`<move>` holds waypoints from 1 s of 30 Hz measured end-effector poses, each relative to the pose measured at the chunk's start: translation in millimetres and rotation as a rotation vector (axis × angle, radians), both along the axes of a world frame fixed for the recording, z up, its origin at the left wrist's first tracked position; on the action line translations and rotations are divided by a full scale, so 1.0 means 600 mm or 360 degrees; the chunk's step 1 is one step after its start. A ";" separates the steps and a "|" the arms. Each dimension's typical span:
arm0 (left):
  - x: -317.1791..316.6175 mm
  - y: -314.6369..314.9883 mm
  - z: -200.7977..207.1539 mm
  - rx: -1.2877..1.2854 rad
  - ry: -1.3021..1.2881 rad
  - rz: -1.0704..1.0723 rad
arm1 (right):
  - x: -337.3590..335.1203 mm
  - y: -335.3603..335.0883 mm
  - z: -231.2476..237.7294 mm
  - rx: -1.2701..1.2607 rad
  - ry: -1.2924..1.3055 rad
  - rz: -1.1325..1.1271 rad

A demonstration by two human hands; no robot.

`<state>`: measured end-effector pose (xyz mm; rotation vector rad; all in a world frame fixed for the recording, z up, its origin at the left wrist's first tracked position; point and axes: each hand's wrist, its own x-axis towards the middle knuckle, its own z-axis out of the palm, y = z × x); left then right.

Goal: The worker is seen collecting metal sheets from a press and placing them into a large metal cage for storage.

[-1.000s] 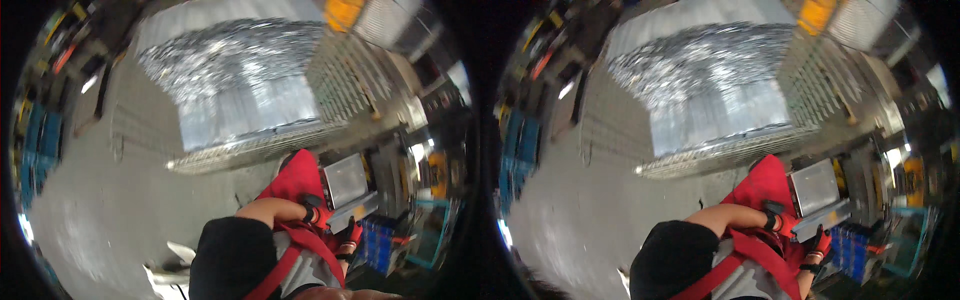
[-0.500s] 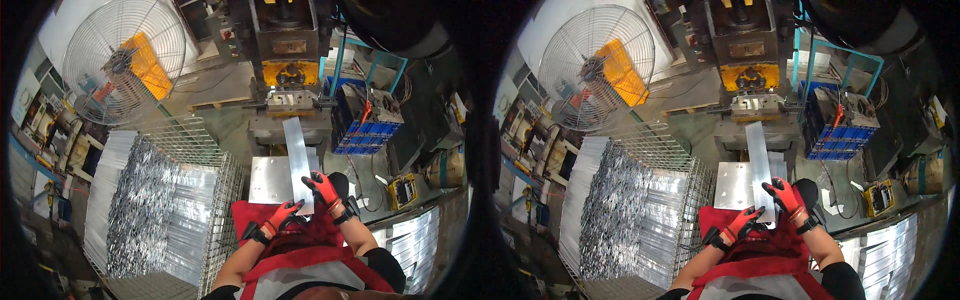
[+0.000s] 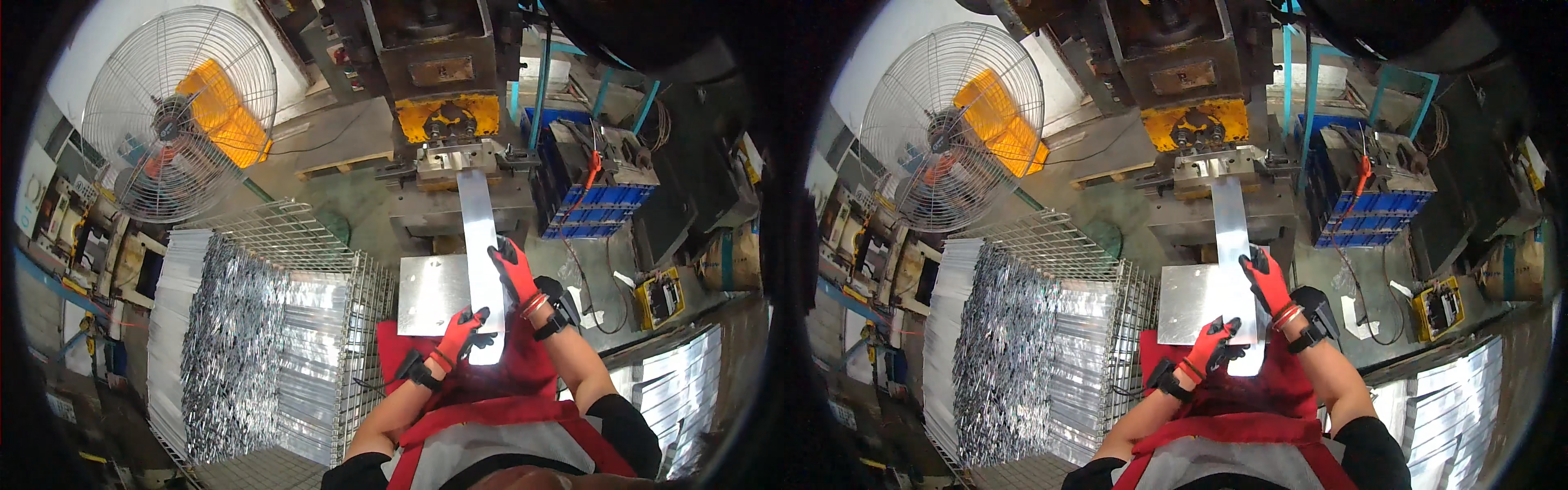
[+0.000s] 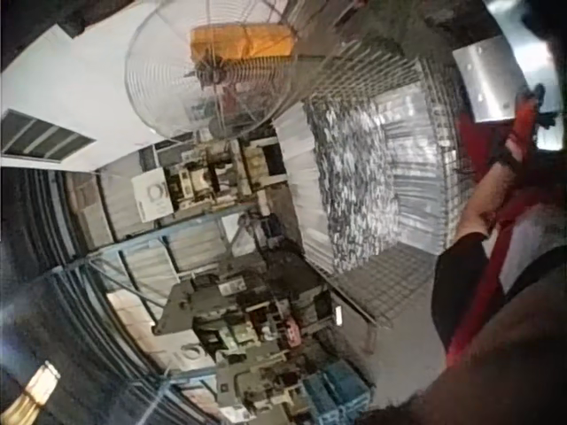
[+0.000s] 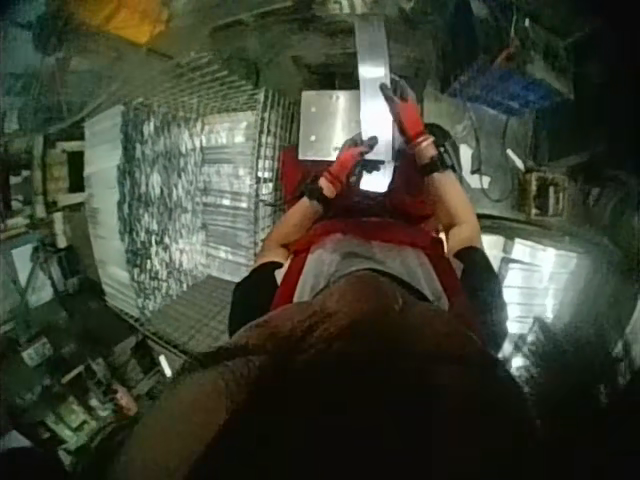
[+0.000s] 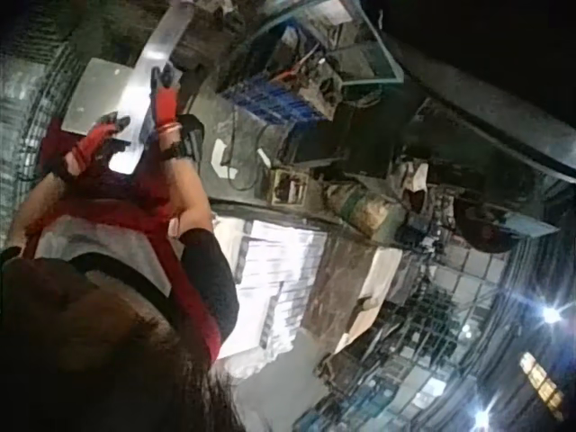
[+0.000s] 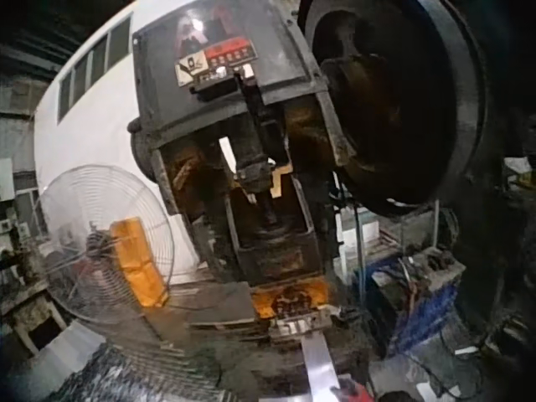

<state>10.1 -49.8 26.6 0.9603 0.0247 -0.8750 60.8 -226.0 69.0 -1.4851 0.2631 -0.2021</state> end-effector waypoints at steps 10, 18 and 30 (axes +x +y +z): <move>0.100 -0.028 0.003 -0.0283 -0.0085 0.0166 | 0.116 -0.010 0.003 -0.0188 -0.0254 -0.0180; 0.125 -0.031 0.077 -0.0021 0.0014 0.0302 | 0.154 0.002 -0.017 0.0287 -0.0148 -0.0044; 0.129 -0.040 0.072 0.0129 -0.0126 0.0502 | 0.158 0.016 -0.039 0.0188 -0.0066 -0.0038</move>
